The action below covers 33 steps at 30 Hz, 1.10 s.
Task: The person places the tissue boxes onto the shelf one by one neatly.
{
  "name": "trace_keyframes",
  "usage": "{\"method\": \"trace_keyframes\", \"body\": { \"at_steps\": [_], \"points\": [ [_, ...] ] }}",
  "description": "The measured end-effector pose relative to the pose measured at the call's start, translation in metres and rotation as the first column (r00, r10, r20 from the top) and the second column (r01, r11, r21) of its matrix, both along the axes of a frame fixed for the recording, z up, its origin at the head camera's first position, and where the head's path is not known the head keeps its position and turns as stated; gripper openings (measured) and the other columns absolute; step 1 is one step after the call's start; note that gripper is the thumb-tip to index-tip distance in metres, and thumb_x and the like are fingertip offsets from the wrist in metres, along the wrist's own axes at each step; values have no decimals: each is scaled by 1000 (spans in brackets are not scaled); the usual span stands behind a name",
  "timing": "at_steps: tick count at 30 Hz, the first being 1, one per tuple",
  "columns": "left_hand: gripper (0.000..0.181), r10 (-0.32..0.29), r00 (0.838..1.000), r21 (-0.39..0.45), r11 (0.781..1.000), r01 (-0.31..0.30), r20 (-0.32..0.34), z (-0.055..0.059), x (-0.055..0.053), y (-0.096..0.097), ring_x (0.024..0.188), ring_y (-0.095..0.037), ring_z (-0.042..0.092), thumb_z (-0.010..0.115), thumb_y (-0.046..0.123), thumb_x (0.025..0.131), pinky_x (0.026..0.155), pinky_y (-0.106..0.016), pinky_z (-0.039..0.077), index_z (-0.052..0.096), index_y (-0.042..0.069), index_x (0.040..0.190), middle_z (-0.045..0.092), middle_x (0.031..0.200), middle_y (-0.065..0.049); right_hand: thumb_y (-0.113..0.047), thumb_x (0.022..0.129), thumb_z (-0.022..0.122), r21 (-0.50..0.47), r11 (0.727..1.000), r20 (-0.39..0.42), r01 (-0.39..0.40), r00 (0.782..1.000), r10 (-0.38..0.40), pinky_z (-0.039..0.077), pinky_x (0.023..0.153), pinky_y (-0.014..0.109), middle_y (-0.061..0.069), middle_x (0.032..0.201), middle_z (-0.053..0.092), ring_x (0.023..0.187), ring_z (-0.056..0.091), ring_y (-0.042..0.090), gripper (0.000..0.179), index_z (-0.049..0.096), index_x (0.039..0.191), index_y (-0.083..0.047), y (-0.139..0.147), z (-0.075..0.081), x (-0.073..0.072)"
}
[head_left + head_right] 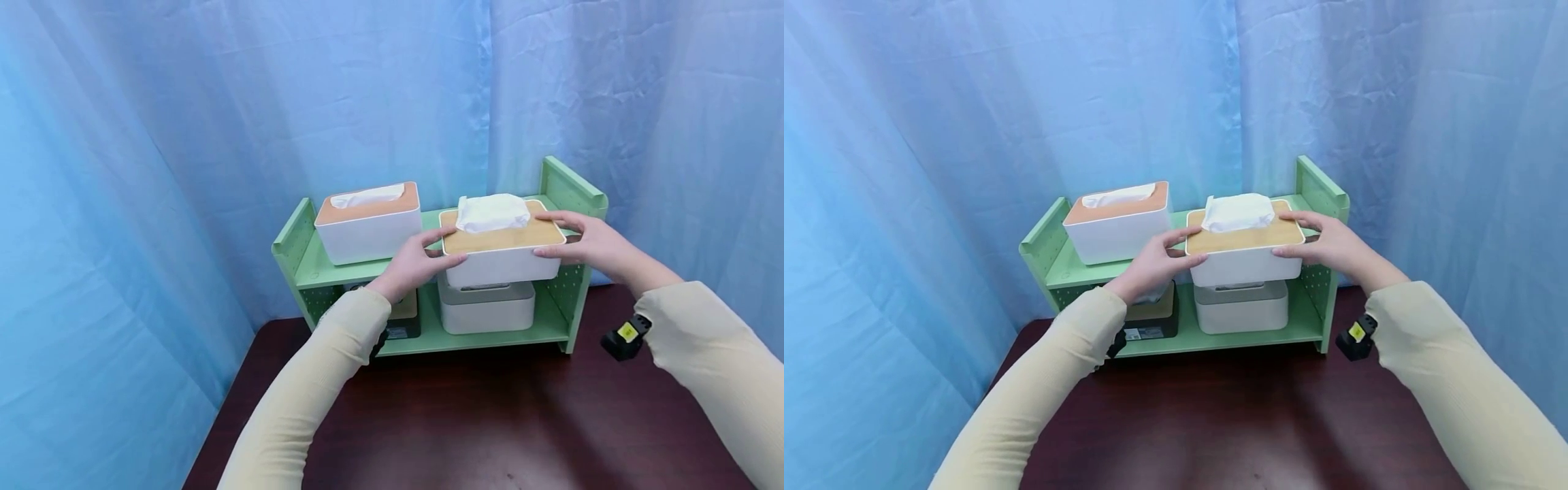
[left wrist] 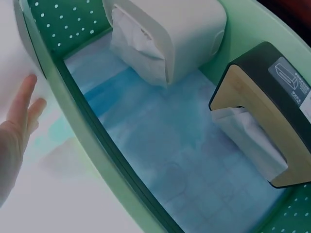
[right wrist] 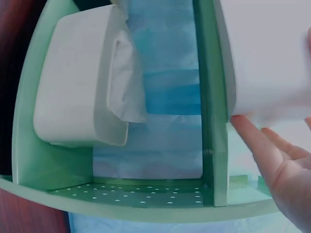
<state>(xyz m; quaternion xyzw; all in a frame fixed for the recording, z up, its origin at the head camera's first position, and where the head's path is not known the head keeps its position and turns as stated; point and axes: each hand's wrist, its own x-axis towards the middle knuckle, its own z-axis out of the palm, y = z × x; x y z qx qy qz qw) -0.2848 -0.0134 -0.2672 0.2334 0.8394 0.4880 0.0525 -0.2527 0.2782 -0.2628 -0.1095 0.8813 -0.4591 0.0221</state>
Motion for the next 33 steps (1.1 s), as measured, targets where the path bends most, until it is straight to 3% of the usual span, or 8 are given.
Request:
{"method": "trace_keyframes", "body": {
  "at_steps": [4, 12, 22, 29, 33],
  "points": [
    [54, 23, 1000, 14, 1000, -23, 8, 2, -6, 3, 121, -27, 56, 69, 29, 87, 88, -33, 53, 51, 22, 138, 42, 147, -2, -33, 89, 66, -41, 999, 43, -10, 999, 12, 49, 94, 41, 24, 156, 12, 131, 40, 39, 79, 21, 152, -16, 1, 3, -6],
    [53, 19, 999, 23, 1000, -20, 45, 4, -15, 6, 124, -28, 53, 69, 26, 87, 87, -33, 53, 52, 20, 137, 42, 147, -1, -28, 89, 67, 2, 1000, 36, -18, 999, 18, 49, 82, 24, 26, 155, 12, 131, 37, 42, 82, 18, 153, -16, 1, 2, -12],
    [59, 37, 998, -62, 997, -40, -55, -2, -26, 10, 129, -31, 48, 68, 15, 87, 92, -35, 51, 46, 21, 142, 36, 151, -3, -23, 88, 68, 120, 992, -64, 34, 998, -26, 49, 88, 47, 33, 149, 23, 125, 42, 50, 80, 22, 151, -8, -7, 6, -19],
    [63, 61, 993, -67, 995, -68, -98, -8, -31, 18, 130, -31, 46, 66, 7, 88, 93, -34, 50, 41, 18, 145, 34, 152, -5, -18, 88, 68, 111, 991, -71, 77, 995, -69, 41, 95, 57, 38, 145, 22, 129, 35, 51, 81, 19, 152, -8, -10, 1, -29],
    [63, 82, 985, -111, 989, -99, -149, -7, -31, 22, 128, -30, 48, 65, 7, 88, 94, -33, 49, 40, 17, 145, 37, 150, -6, -19, 88, 68, 102, 989, -91, 112, 991, -102, 41, 95, 58, 38, 145, 22, 128, 36, 51, 84, 15, 152, -8, -10, -3, -33]
  ]
}}
